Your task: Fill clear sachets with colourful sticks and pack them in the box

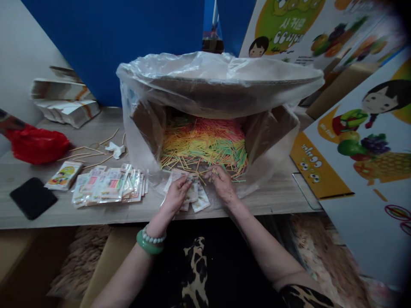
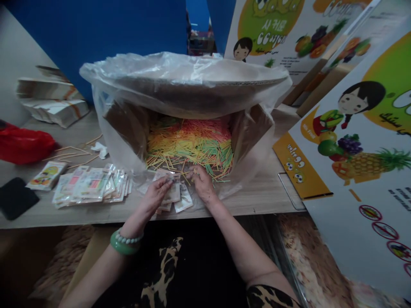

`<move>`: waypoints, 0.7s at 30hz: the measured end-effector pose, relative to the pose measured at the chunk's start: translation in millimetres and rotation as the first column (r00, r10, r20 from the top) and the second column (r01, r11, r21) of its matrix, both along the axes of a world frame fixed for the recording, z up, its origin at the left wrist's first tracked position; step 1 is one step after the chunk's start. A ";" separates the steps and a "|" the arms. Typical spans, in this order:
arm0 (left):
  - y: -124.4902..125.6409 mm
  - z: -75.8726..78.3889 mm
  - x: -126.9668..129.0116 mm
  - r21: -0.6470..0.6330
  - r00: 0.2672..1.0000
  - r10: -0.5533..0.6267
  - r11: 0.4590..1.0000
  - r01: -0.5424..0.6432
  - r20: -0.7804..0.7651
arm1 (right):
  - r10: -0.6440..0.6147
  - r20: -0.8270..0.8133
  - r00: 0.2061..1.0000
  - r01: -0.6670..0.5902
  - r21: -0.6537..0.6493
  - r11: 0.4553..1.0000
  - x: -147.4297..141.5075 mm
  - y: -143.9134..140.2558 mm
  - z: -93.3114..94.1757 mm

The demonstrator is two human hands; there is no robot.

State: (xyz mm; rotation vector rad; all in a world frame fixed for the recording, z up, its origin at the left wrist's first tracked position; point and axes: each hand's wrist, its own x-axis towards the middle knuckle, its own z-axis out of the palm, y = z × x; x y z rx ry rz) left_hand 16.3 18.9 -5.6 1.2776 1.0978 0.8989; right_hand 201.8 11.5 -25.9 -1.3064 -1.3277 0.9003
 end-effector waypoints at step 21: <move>-6.3 5.3 -11.0 -0.038 0.993 0.067 0.997 -0.063 0.099 | 0.157 -0.404 0.901 -0.153 0.043 0.987 -37.6 0.6 46.6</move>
